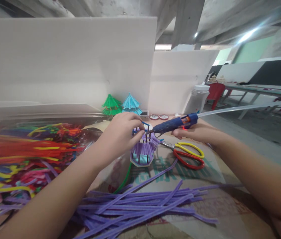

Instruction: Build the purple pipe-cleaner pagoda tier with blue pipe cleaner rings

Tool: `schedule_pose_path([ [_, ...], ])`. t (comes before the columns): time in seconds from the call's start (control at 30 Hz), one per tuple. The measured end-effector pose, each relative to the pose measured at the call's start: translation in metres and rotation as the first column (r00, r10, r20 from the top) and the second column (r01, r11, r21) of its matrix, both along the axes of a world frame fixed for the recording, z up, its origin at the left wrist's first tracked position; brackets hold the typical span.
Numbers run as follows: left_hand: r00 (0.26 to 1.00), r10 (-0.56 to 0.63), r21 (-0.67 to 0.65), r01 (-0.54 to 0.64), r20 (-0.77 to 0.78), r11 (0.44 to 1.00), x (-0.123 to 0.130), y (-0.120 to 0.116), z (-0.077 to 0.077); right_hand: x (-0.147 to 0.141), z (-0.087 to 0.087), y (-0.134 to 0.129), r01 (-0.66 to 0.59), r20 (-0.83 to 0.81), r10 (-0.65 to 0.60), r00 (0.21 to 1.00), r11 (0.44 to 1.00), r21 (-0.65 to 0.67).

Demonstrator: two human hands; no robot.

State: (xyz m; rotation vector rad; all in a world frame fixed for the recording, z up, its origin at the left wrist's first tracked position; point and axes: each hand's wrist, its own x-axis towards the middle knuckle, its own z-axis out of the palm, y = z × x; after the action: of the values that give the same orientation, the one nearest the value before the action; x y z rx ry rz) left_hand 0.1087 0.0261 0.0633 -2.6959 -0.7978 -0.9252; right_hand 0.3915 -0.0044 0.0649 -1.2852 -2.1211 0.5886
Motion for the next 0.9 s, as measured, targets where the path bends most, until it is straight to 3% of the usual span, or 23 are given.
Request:
schedule_pose_path([
  [0.27,1.000,0.003,-0.007,-0.003,0.000,1.000,-0.0006,0.0000,0.0008,-0.0086,0.0050,-0.0032,-0.058,-0.036,0.061,0.998,0.996,0.063],
  [0.43,1.000,0.001,0.004,-0.001,-0.002,1.000,-0.0008,0.0001,0.0014,-0.0058,0.0044,-0.0017,-0.048,-0.019,0.049,0.999,0.997,0.056],
  [0.63,1.000,-0.001,-0.001,0.001,-0.004,1.000,-0.0011,-0.0001,0.0021,-0.0078,0.0025,-0.0002,-0.123,-0.050,0.124,0.991,0.992,0.028],
  [0.9,1.000,-0.009,-0.003,0.009,0.003,1.000,-0.0009,-0.0010,0.0021,-0.0040,0.0000,0.0022,-0.056,0.002,0.056,0.998,0.998,0.032],
])
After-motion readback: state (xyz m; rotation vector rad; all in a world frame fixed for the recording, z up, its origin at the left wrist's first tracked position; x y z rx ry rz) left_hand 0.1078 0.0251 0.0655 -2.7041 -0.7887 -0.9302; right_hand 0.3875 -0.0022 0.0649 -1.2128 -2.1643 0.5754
